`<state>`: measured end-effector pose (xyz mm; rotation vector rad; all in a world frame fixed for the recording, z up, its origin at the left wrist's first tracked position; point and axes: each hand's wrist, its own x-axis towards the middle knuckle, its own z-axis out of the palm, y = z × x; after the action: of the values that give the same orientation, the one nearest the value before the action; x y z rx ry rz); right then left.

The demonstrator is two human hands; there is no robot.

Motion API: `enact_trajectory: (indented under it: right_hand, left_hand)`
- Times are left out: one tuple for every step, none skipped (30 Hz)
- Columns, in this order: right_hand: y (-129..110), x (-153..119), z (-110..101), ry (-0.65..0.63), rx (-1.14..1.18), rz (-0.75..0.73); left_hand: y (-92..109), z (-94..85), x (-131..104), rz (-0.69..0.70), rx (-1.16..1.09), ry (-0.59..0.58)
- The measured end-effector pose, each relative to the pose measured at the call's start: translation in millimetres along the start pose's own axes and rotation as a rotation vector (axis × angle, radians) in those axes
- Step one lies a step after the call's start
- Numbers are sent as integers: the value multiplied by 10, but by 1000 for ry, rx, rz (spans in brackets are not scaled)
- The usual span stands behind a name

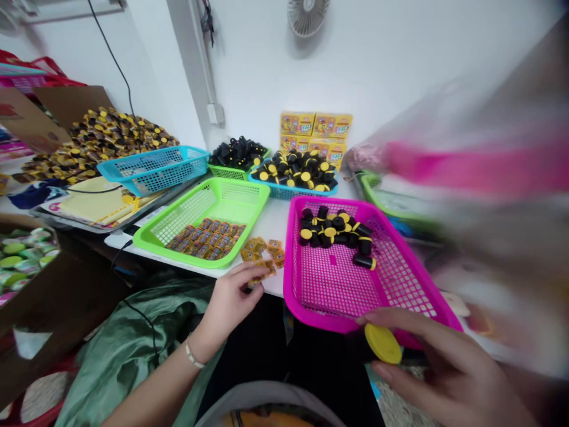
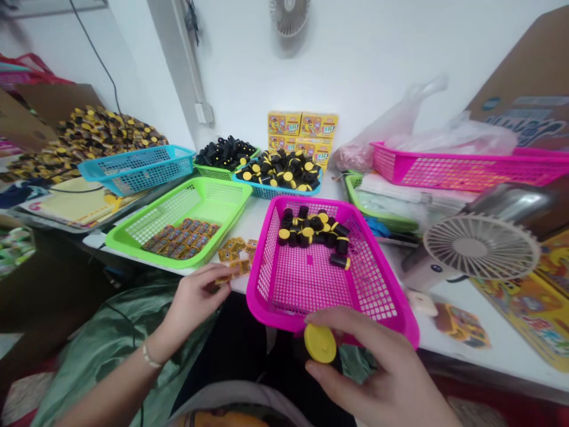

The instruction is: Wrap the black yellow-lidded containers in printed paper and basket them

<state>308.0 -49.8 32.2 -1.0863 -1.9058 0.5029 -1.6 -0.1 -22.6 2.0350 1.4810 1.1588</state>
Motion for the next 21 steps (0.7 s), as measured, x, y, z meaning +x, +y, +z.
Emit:
enact_trajectory:
  right_hand:
    - [3, 3, 26, 18, 25, -13]
    - [5, 12, 56, 33, 59, -24]
    - [4, 26, 89, 47, 99, -29]
    - [0, 43, 125, 61, 142, -27]
    - [-9, 61, 161, 76, 181, -18]
    - [-22, 78, 196, 88, 213, -4]
    - [-38, 93, 228, 94, 238, 5]
    - [-57, 106, 257, 97, 256, 10]
    - [-79, 118, 282, 102, 270, 14]
    - [-103, 129, 303, 107, 284, 14]
    - [-128, 141, 320, 122, 297, 11]
    - [-153, 155, 332, 145, 312, 10]
    - [-180, 173, 342, 174, 326, 13]
    - [-207, 194, 349, 203, 338, 23]
    - [-235, 221, 354, 227, 348, 41]
    - [-264, 251, 360, 242, 356, 70]
    - [-293, 285, 366, 247, 365, 102]
    - [-321, 320, 374, 240, 377, 133]
    - [-348, 355, 385, 225, 394, 157]
    - [-372, 387, 397, 204, 416, 174]
    - [-392, 414, 412, 178, 442, 186]
  left_hand:
    - [68, -19, -22, -9, -64, 21]
    - [143, -42, -43, -14, -126, 34]
    - [220, -66, -64, -14, -177, 39]
    - [296, -89, -82, -19, -234, 38]
    - [370, -108, -98, -42, -304, 31]
    - [437, -122, -112, -88, -389, 19]
    - [497, -128, -125, -146, -488, 5]
    - [548, -126, -139, -210, -589, -11]
    - [588, -114, -155, -269, -679, -26]
    - [619, -93, -174, -310, -744, -30]
    - [640, -66, -197, -317, -779, -19]
    - [654, -36, -223, -299, -796, 0]
    - [663, -7, -249, -264, -798, 24]
    - [669, 16, -273, -214, -786, 39]
    - [677, 29, -294, -145, -759, 34]
    - [686, 31, -307, -66, -709, 3]
    - [700, 21, -311, 21, -630, -43]
    - [716, 0, -307, 108, -526, -89]
    - [736, -26, -295, 187, -413, -128]
    - [755, -54, -278, 249, -307, -157]
    - [774, -80, -260, 298, -227, -176]
